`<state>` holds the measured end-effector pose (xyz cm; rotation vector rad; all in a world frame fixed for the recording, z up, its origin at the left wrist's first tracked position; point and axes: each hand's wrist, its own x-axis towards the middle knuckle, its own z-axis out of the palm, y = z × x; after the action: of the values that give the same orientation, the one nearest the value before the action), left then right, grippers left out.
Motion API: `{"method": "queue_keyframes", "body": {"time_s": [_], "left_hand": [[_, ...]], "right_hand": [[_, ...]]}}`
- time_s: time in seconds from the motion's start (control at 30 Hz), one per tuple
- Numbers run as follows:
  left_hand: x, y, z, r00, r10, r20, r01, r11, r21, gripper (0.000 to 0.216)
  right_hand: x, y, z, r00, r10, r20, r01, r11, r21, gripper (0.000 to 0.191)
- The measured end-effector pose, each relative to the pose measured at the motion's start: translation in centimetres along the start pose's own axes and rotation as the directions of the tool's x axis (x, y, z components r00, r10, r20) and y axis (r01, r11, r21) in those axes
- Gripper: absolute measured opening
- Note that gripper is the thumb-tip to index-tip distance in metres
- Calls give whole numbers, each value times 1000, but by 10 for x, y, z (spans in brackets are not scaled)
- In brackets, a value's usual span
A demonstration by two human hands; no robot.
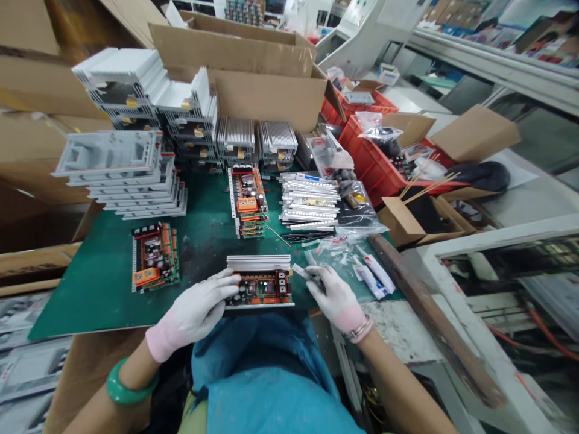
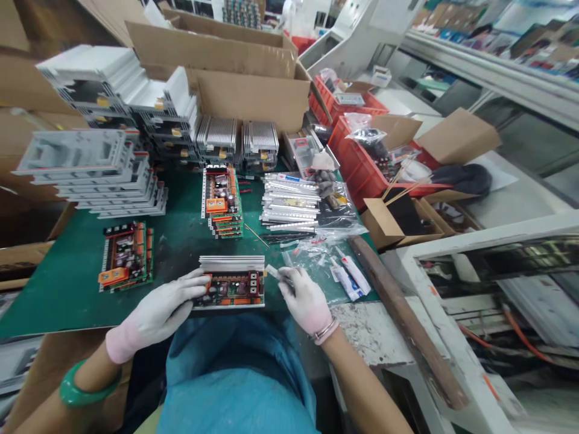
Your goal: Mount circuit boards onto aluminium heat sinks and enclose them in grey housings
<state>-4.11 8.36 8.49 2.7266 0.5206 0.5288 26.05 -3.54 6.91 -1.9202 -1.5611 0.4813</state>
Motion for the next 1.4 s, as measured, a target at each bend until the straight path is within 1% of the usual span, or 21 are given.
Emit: {"method": "queue_keyframes", "body": {"time_s": [0.03,0.07,0.13,0.17,0.27,0.4,0.53,0.63,0.7,0.77,0.83,0.93,1.03,1.1,1.17,1.2,1.27,1.33,1.37,1.4], "left_hand": [[-1,0,2,999,-37,-20,36,999,-29,34],[-1,-1,5,996,-77,-34,76,996,-39,42],[-1,-2,10,989,-141,-42,140,990,-28,60],[-1,-3,13,987,-156,-40,155,988,-25,63],[0,-4,17,987,-160,-30,159,987,-36,62],[2,-3,14,983,-183,-11,183,982,-38,60],[1,-1,12,983,-182,-16,182,983,-28,60],[-3,0,18,981,-195,-22,195,981,8,60],[-7,1,24,974,-220,-51,222,974,42,59],[-11,2,32,957,-273,-95,281,957,78,61],[-14,3,38,940,-319,-118,330,939,91,64],[-13,3,40,936,-334,-112,343,936,77,63],[-11,4,37,937,-329,-115,337,939,63,61],[-10,4,36,936,-336,-109,343,938,54,60],[-11,3,36,933,-344,-104,351,935,48,60],[-11,3,36,932,-346,-105,352,935,46,61],[-14,1,38,935,-335,-115,342,939,42,62],[-16,-1,41,941,-318,-120,325,945,46,62],[-17,-2,42,943,-311,-122,319,947,50,63],[-19,-3,43,944,-305,-126,314,948,56,62]], "right_hand": [[2,1,1,1000,19,-4,-19,999,-36,24],[3,1,1,999,35,-4,-35,997,-66,24],[5,2,3,999,49,-5,-50,994,-99,24],[5,2,4,999,46,-4,-46,993,-106,23],[6,2,6,1000,15,-6,-15,994,-108,21],[6,0,6,1000,4,-6,-4,996,-83,20],[4,-3,8,1000,3,4,-2,999,-53,20],[-2,-5,12,1000,-13,-10,12,997,-71,21],[-3,-5,12,999,-29,-15,28,994,-110,22],[0,-3,7,998,-65,13,66,987,-146,24],[9,2,-2,989,-130,76,142,976,-167,24],[31,11,-15,956,-247,161,271,951,-150,20],[50,14,-13,928,-315,201,332,941,-57,17],[56,11,-4,925,-320,204,326,945,9,12],[58,9,3,937,-302,178,299,953,40,7],[57,8,4,949,-282,139,279,959,40,7],[54,11,-2,976,-218,10,218,976,10,13],[49,19,-15,984,-118,-134,112,992,-55,21],[46,24,-22,982,-58,-179,40,994,-100,25],[43,29,-28,981,4,-193,-32,989,-146,29]]}}
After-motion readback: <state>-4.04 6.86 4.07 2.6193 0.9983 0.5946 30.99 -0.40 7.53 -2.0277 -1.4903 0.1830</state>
